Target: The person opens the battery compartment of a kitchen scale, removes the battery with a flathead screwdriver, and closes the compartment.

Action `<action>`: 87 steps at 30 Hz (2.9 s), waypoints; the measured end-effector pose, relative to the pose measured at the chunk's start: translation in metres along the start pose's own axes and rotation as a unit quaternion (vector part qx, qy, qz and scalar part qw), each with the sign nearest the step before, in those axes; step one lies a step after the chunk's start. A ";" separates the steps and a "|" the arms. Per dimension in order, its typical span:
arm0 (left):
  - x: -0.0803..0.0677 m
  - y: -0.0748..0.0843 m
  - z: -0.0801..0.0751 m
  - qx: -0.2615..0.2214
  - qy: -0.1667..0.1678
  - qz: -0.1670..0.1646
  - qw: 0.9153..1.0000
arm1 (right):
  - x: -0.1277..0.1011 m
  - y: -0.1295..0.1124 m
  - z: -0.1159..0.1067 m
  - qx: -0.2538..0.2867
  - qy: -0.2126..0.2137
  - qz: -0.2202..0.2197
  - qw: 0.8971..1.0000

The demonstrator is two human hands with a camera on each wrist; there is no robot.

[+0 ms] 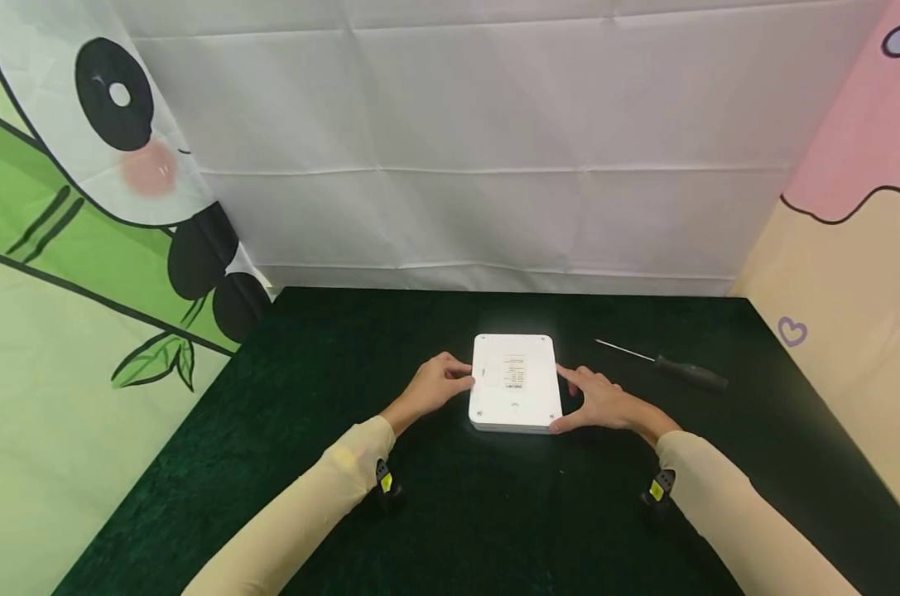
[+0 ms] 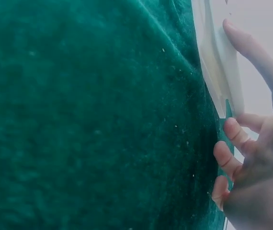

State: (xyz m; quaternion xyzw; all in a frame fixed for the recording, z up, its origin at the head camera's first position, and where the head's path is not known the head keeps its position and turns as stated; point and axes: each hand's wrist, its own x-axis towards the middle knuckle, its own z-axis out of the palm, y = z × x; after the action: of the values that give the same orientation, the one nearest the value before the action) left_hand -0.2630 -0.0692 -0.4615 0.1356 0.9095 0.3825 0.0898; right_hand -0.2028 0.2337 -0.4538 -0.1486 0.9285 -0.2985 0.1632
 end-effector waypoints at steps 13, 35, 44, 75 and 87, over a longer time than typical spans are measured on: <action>0.018 -0.002 -0.020 0.017 0.002 0.032 0.999 | -0.035 -0.038 0.044 -0.045 0.152 0.054 0.986; 0.056 0.007 0.001 0.136 -0.031 0.044 0.989 | -0.034 -0.062 0.076 0.004 0.231 0.124 0.965; 0.052 0.004 -0.002 0.128 -0.028 0.037 0.991 | -0.030 -0.051 0.075 0.006 0.226 0.120 0.967; 0.040 -0.009 -0.023 0.121 0.017 0.053 0.991 | -0.037 -0.035 0.063 0.017 0.235 0.129 0.963; 0.040 -0.020 -0.039 0.064 -0.030 0.052 0.996 | -0.039 -0.032 0.053 0.014 0.245 0.122 0.962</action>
State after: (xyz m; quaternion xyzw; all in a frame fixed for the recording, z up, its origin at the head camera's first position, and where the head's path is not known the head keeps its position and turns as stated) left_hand -0.3150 -0.0958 -0.4515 0.1998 0.9206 0.3237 0.0881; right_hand -0.1415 0.1968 -0.4669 0.0454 0.9470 -0.3163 -0.0321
